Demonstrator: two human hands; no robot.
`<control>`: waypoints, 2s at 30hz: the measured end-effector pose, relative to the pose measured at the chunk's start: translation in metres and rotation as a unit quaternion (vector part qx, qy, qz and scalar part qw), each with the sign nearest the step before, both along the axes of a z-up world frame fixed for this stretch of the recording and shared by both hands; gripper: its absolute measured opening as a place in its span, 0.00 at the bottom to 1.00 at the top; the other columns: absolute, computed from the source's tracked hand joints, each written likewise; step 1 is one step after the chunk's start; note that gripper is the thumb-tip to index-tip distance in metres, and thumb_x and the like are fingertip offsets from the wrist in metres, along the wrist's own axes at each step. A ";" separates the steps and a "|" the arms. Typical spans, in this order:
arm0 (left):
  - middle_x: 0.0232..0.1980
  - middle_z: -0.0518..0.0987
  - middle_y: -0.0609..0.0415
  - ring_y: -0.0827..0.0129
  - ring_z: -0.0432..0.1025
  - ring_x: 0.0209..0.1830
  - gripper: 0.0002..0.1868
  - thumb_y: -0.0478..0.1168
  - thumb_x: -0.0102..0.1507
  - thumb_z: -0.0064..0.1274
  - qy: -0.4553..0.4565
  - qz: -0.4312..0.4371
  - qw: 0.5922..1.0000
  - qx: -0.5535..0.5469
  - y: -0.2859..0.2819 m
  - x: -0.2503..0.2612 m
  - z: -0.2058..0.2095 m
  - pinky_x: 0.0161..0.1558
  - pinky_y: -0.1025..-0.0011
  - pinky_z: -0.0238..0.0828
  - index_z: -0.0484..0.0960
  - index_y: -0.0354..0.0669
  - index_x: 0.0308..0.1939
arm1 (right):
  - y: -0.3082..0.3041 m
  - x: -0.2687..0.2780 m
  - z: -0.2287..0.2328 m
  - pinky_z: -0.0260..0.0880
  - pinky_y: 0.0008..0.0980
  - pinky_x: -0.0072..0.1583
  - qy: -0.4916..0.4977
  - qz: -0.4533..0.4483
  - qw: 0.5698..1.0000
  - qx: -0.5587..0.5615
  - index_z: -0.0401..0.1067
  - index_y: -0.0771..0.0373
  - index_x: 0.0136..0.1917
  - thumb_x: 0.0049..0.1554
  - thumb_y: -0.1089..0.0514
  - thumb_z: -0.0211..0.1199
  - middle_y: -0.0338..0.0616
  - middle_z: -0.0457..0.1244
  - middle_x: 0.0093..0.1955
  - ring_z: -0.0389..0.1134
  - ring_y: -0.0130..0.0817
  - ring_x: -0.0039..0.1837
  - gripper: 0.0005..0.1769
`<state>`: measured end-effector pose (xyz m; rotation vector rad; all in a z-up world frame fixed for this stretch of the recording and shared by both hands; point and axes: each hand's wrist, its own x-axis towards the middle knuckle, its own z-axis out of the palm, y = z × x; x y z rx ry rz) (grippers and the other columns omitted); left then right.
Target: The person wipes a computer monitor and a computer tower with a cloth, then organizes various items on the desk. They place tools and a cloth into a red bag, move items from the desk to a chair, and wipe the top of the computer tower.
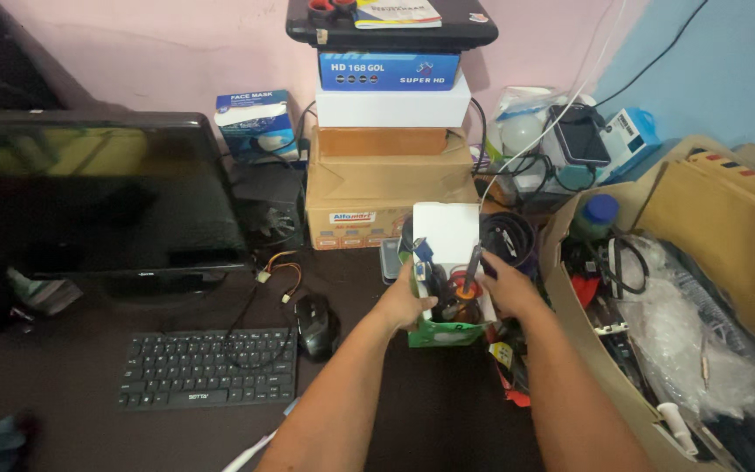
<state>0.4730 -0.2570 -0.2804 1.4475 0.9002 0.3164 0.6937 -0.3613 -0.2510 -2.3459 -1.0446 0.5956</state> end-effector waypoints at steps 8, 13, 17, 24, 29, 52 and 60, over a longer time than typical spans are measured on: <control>0.72 0.68 0.33 0.52 0.65 0.72 0.49 0.49 0.62 0.62 -0.062 0.020 0.989 0.133 0.003 -0.023 0.008 0.71 0.63 0.59 0.50 0.39 0.78 | -0.012 -0.021 0.102 0.73 0.45 0.57 -0.176 0.003 0.960 0.217 0.76 0.63 0.64 0.62 0.51 0.62 0.59 0.71 0.53 0.73 0.48 0.53 0.21; 0.66 0.77 0.36 0.52 0.71 0.67 0.42 0.50 0.61 0.58 -0.150 0.067 0.976 0.142 -0.003 -0.074 0.063 0.65 0.62 0.65 0.62 0.40 0.75 | 0.026 -0.109 0.166 0.74 0.35 0.47 0.124 0.064 0.950 0.279 0.72 0.64 0.63 0.62 0.54 0.59 0.45 0.69 0.52 0.72 0.35 0.50 0.19; 0.65 0.74 0.34 0.51 0.70 0.65 0.42 0.51 0.63 0.58 -0.076 0.127 0.977 0.151 0.015 -0.136 0.085 0.63 0.61 0.66 0.61 0.43 0.77 | 0.076 -0.174 0.158 0.74 0.34 0.48 0.246 0.184 0.921 0.239 0.70 0.62 0.66 0.62 0.54 0.58 0.44 0.68 0.54 0.72 0.35 0.50 0.21; 0.59 0.81 0.36 0.56 0.76 0.58 0.41 0.49 0.63 0.55 -0.126 0.258 0.952 0.107 0.041 -0.287 0.097 0.57 0.65 0.71 0.59 0.40 0.77 | 0.169 -0.327 0.120 0.76 0.38 0.49 0.309 0.293 0.896 0.123 0.71 0.59 0.66 0.60 0.52 0.59 0.46 0.68 0.57 0.74 0.36 0.52 0.22; 0.62 0.79 0.38 0.59 0.74 0.63 0.39 0.49 0.65 0.56 -0.106 0.365 0.916 0.126 0.051 -0.400 0.082 0.61 0.67 0.69 0.59 0.41 0.77 | 0.206 -0.456 0.105 0.76 0.39 0.52 0.270 0.388 0.878 0.070 0.72 0.59 0.67 0.61 0.51 0.60 0.49 0.70 0.58 0.74 0.37 0.53 0.22; 0.80 0.44 0.29 0.39 0.44 0.80 0.70 0.37 0.49 0.72 0.125 0.532 0.817 0.183 0.160 -0.743 0.076 0.74 0.51 0.53 0.36 0.68 0.81 | 0.392 -0.763 0.015 0.64 0.27 0.47 0.349 0.323 0.864 0.165 0.80 0.65 0.52 0.60 0.52 0.64 0.37 0.67 0.43 0.64 0.24 0.45 0.14; 0.81 0.52 0.45 0.42 0.43 0.80 0.42 0.42 0.51 0.71 0.237 0.374 0.857 0.264 0.183 -0.700 0.126 0.63 0.24 0.50 0.64 0.60 0.65 | 0.359 -0.732 0.113 0.67 0.27 0.43 0.531 0.338 0.743 0.228 0.68 0.61 0.39 0.67 0.54 0.62 0.38 0.65 0.39 0.65 0.25 0.41 0.16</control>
